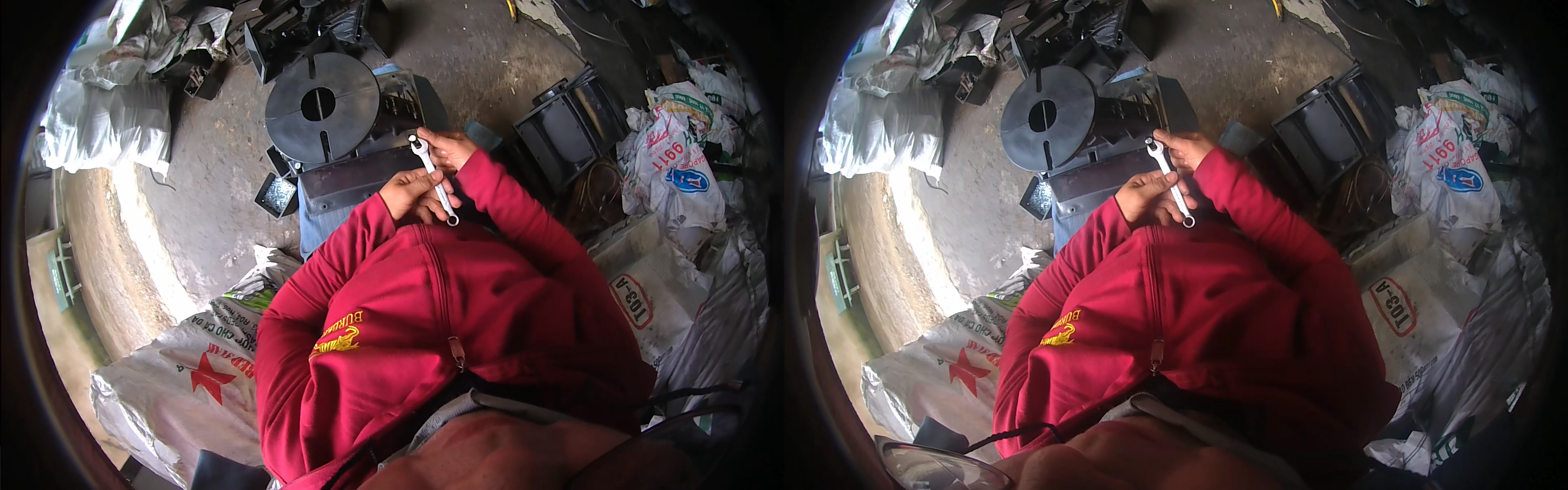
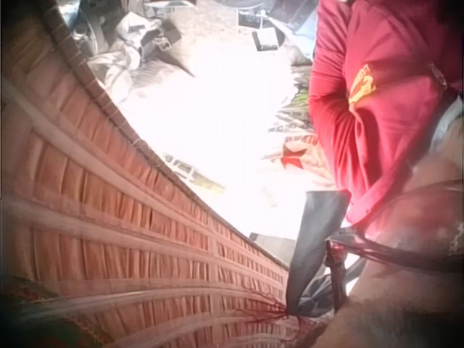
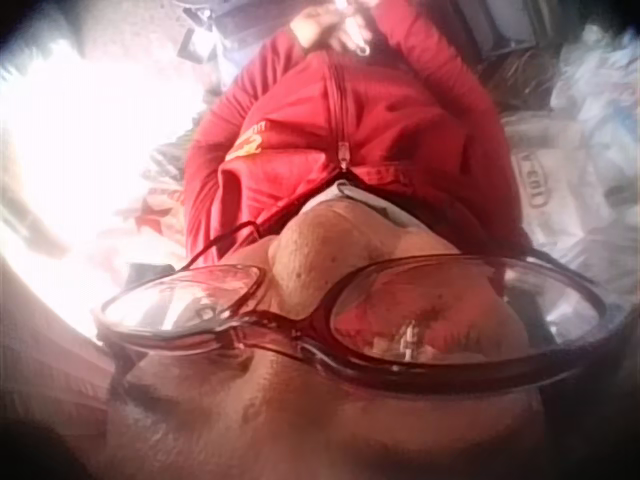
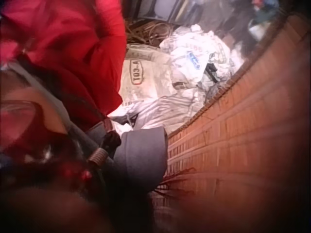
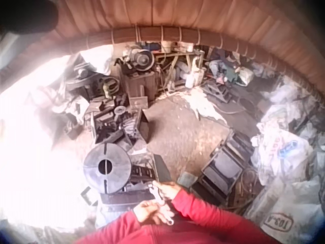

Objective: The person uses a wrench to tighten bolts on a circular metal component attached to a larger machine. They repeatedly adjust the wrench and reposition their hands to secure the fasteners.

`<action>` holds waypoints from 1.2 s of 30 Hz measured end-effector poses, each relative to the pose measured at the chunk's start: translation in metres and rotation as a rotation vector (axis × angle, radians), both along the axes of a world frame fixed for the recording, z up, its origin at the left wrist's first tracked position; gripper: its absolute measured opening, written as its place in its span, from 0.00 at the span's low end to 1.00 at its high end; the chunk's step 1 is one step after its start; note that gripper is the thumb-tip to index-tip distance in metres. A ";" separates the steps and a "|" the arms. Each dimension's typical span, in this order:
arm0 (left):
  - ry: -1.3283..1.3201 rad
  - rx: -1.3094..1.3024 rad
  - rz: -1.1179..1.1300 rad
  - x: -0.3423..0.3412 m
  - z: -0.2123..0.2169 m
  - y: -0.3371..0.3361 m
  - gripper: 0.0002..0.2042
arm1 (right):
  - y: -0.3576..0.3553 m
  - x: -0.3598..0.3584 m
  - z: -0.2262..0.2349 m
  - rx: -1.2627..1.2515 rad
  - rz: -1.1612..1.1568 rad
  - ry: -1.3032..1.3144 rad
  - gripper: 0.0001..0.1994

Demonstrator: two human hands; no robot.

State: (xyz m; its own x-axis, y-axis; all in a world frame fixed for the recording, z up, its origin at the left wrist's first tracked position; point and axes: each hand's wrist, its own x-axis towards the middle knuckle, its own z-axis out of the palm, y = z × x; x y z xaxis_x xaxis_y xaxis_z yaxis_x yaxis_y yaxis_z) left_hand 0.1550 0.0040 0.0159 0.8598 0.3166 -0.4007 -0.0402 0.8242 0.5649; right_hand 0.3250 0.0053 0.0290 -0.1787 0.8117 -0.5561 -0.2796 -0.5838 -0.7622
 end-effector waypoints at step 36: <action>0.278 0.328 0.104 -0.046 0.024 0.020 0.15 | -0.005 -0.003 -0.016 -0.042 -0.128 0.145 0.17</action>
State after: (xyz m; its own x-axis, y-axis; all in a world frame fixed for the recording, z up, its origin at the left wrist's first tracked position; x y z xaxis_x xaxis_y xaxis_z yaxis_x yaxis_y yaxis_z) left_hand 0.1092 0.0236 0.0398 0.6902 0.5448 -0.4762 0.0774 0.5987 0.7972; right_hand 0.3220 -0.0001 0.0131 -0.1560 0.8099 -0.5655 -0.4592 -0.5663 -0.6844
